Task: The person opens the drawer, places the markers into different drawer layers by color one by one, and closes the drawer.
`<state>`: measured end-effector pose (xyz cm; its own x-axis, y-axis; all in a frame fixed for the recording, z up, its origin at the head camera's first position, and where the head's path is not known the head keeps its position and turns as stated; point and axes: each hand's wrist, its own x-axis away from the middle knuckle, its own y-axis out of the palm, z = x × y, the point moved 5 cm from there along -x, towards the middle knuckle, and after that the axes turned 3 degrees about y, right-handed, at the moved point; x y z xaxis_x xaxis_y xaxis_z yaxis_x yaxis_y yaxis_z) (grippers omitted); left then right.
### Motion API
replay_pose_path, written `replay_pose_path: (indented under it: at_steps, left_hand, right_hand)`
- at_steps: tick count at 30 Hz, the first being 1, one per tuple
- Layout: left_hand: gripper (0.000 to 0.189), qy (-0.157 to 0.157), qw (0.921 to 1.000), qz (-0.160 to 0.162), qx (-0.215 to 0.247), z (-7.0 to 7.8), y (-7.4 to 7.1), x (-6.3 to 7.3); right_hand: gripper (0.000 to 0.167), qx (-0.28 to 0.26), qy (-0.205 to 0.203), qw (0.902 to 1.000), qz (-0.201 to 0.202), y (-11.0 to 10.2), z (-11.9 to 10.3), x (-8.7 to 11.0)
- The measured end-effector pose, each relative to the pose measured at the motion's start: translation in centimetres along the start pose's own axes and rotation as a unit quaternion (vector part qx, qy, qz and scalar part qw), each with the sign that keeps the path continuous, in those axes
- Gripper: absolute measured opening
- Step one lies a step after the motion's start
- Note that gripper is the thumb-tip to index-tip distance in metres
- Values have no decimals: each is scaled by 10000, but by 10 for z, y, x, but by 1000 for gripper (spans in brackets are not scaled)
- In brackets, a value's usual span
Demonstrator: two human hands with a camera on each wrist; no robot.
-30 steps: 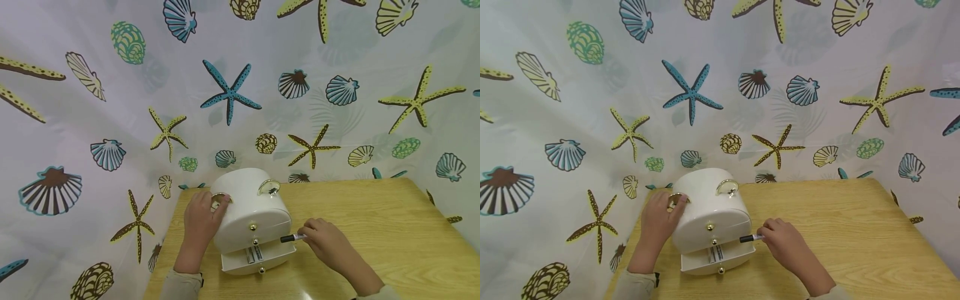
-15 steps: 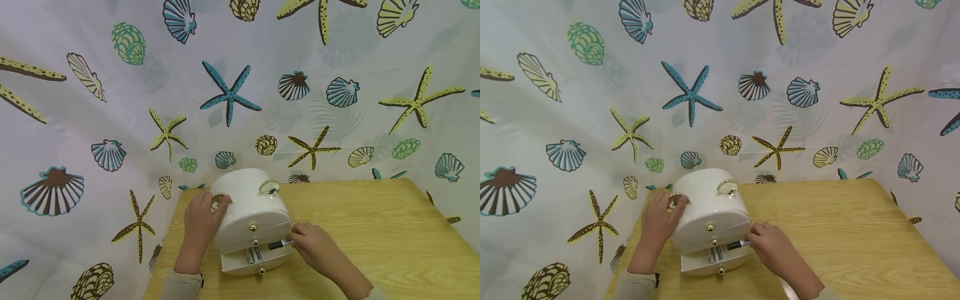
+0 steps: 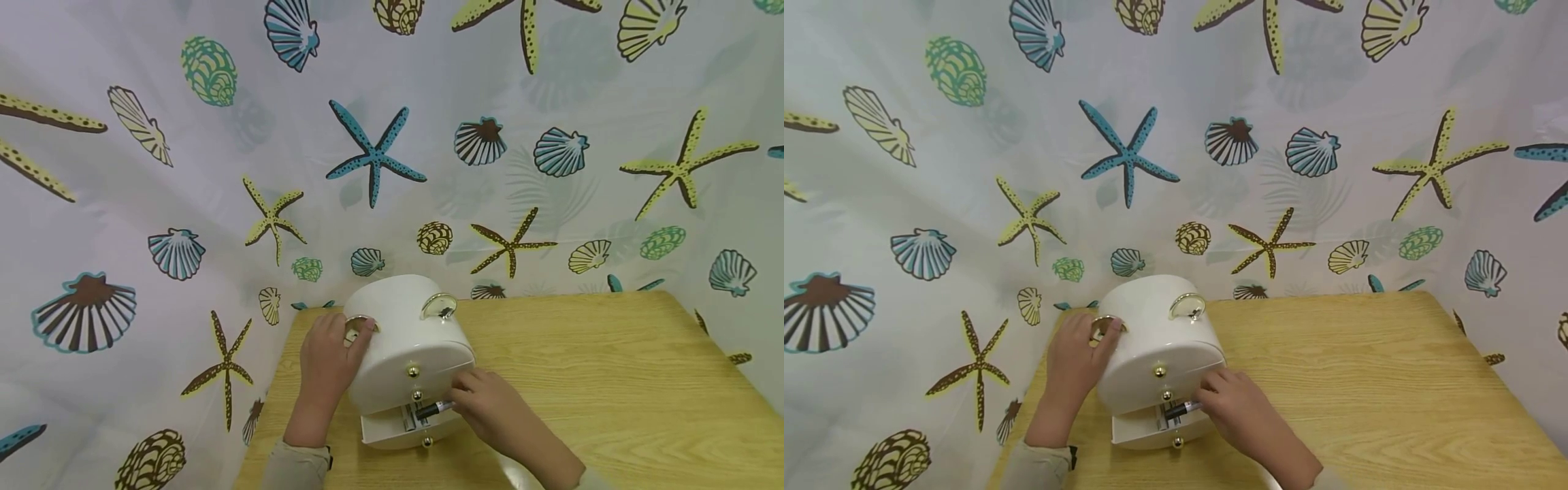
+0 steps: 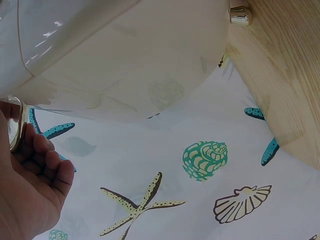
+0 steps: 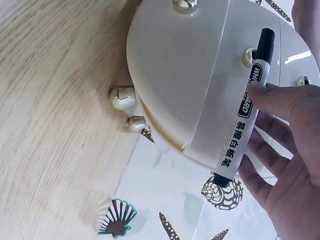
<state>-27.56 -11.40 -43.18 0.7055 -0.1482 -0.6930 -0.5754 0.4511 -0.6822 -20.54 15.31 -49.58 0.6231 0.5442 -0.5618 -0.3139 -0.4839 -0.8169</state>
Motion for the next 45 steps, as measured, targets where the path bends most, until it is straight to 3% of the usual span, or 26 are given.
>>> replay_pose_path:
  at_steps: [19, 26, 34, 45]
  left_hand:
    - [51, 45, 10000, -15, 71, -1, -1, 1]
    - [52, 98, 9999, 17, 66, -2, -2, 1]
    - [52, 148, 9998, 64, 91, -2, -3, 1]
    - [52, 97, 9999, 34, 92, -2, -3, 1]
  right_hand:
    - [21, -131, -472, 9986, 223, 16, -28, -21]
    - [23, -203, -373, 9991, 92, 18, -32, -22]
    - [29, -732, -73, 9970, -225, 17, -30, -11]
    - [15, -1659, 291, 9848, -420, 19, -34, 7]
